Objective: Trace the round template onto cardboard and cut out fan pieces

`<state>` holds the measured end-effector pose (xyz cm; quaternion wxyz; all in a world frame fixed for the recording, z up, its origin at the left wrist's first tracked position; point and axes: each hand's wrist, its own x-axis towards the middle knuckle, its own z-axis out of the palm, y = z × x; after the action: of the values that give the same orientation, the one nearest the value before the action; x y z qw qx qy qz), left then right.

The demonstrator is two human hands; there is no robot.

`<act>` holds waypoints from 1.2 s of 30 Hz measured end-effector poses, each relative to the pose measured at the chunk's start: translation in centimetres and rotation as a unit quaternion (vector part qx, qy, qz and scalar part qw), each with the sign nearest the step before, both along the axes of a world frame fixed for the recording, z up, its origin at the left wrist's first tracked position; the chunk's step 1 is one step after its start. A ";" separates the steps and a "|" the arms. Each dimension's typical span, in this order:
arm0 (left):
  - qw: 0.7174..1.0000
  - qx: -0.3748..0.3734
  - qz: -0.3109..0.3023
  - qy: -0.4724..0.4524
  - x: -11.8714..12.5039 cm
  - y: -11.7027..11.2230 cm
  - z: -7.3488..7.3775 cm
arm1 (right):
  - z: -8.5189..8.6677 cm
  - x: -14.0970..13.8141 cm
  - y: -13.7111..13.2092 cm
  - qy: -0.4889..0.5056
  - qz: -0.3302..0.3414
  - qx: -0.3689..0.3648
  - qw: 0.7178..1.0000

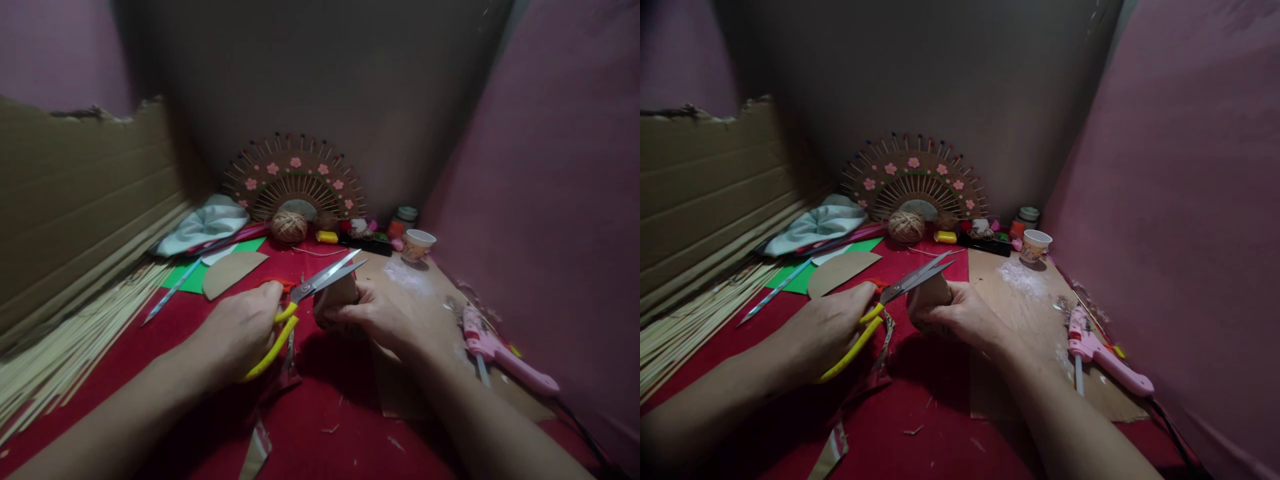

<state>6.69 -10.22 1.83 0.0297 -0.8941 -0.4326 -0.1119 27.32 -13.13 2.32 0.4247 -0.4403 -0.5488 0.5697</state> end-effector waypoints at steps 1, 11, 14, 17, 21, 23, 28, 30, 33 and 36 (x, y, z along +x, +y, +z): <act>1.000 0.000 0.000 -0.002 0.0 -0.1 0.0 | 0.0 0.0 0.0 0.002 0.001 0.003 1.000; 0.999 -0.038 -0.010 -0.010 -0.2 -0.3 0.5 | 0.2 0.0 0.1 -0.018 0.001 0.013 1.000; 0.999 -0.035 -0.006 -0.001 -0.2 -0.2 0.4 | 0.0 0.2 0.3 -0.027 0.008 0.005 1.000; 0.999 -0.030 -0.017 0.002 -0.2 -0.1 0.4 | -0.2 0.3 0.5 -0.020 0.018 0.004 1.000; 1.000 -0.004 -0.023 0.006 -0.4 0.1 0.2 | -0.3 0.4 0.4 -0.018 0.023 -0.005 1.000; 1.000 0.019 -0.024 0.007 -0.6 0.2 -0.1 | -0.4 0.4 0.3 -0.020 0.014 -0.016 1.000; 0.998 0.035 -0.034 -0.025 -0.9 0.5 -0.6 | -0.4 0.3 0.3 -0.004 0.010 -0.026 1.000; 0.996 0.046 -0.027 -0.071 -0.9 0.5 -0.8 | -0.3 0.3 0.3 -0.014 0.013 -0.014 1.000; 0.980 0.014 -0.025 -0.196 -0.7 0.5 -0.9 | -0.4 0.1 0.5 -0.095 -0.019 0.065 0.993; 0.921 -0.147 -0.009 -0.362 0.0 0.6 -1.0 | -1.1 -0.1 0.7 -0.252 -0.079 0.266 0.927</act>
<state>6.67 -9.60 0.81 -0.2611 -0.7908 -0.4178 -0.3632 27.27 -12.46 1.20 0.4174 -0.4823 -0.7327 0.2373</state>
